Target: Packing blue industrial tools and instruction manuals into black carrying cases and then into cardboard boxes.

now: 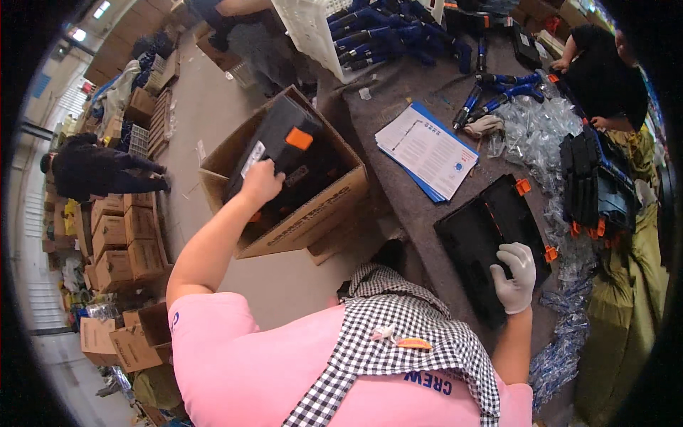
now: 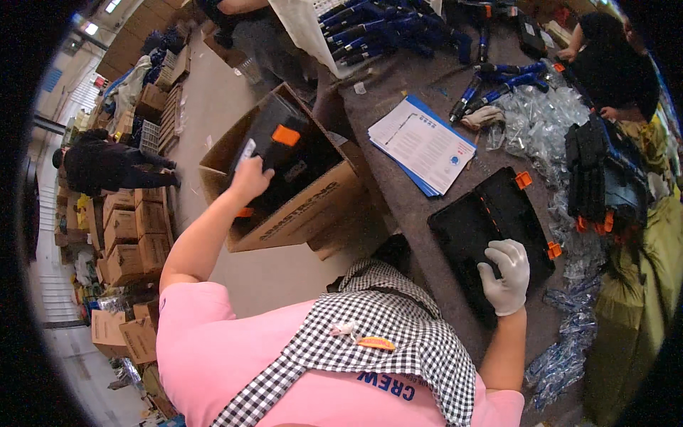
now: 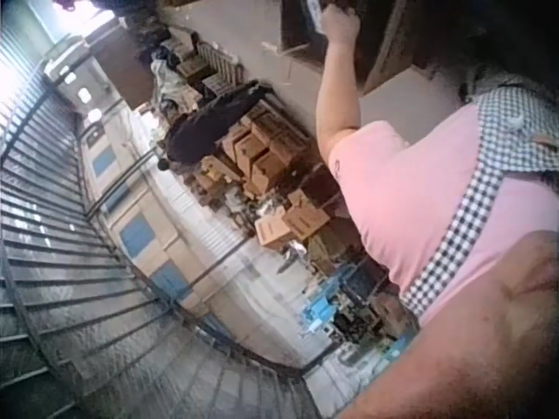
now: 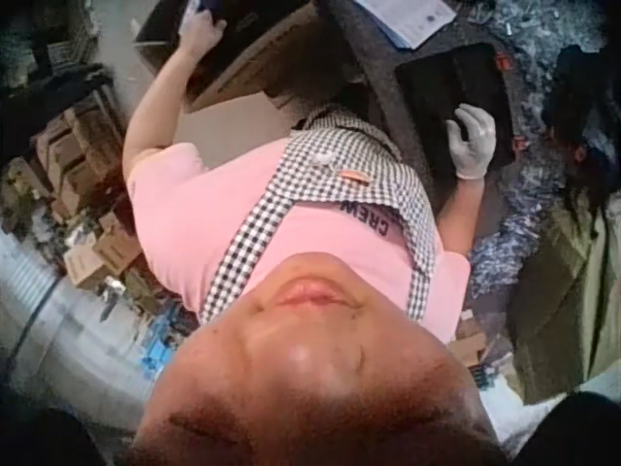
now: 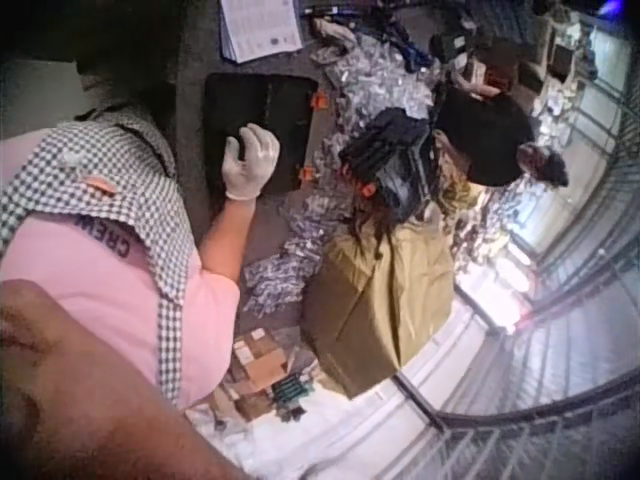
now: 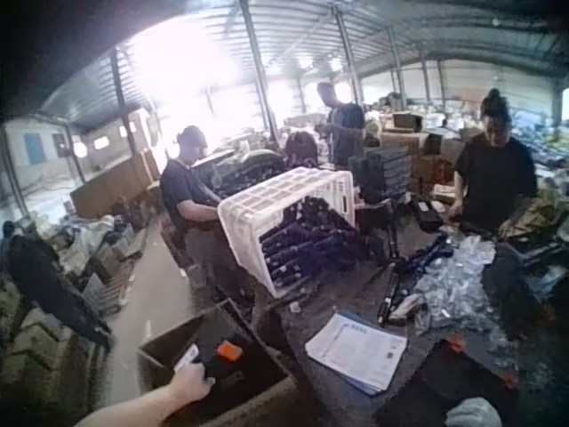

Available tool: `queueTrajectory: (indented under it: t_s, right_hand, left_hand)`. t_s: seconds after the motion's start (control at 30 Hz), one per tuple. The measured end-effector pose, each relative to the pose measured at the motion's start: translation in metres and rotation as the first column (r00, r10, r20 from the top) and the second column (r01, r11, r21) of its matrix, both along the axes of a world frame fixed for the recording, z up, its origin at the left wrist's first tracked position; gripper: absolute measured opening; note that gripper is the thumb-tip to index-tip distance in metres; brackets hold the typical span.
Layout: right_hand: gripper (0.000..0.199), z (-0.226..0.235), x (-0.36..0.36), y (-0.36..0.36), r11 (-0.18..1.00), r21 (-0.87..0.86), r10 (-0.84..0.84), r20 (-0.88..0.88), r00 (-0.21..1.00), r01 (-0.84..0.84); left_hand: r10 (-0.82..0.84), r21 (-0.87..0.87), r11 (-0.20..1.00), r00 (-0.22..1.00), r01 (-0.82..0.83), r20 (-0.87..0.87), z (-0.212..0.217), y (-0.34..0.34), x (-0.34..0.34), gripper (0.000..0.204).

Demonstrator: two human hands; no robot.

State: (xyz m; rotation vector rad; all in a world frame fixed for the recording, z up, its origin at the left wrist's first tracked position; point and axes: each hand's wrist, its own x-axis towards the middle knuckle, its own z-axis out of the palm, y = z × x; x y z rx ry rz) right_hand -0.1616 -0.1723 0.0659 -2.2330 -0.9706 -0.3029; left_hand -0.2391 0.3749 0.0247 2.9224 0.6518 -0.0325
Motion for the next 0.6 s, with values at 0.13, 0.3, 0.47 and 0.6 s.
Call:
queueTrajectory:
  t_s: [0.13, 0.3, 0.47, 0.6]
  right_hand:
    - [0.032, 0.002, 0.003, -0.01, 0.993, -0.085, -0.079, 0.011, 0.997, 0.08]
    - [0.023, -0.004, 0.017, -0.028, 0.979, -0.139, -0.155, -0.054, 0.986, 0.146]
    - [0.019, -0.029, 0.014, -0.076, 0.897, -0.338, -0.358, -0.171, 0.918, 0.286]
    - [0.023, -0.046, 0.031, -0.088, 0.841, -0.454, -0.442, -0.264, 0.857, 0.294]
  left_hand:
    - [-0.131, -0.085, 0.99, 0.932, 0.109, -0.337, -0.161, 0.032, 0.048, 0.022]
    - [-0.198, 0.01, 0.975, 0.885, 0.222, -0.421, -0.314, 0.111, 0.042, 0.022]
    - [-0.48, -0.072, 0.857, 0.737, 0.511, -0.476, -0.32, 0.095, 0.083, 0.026]
    - [-0.367, -0.017, 0.891, 0.698, 0.454, -0.615, -0.316, 0.111, 0.087, 0.031]
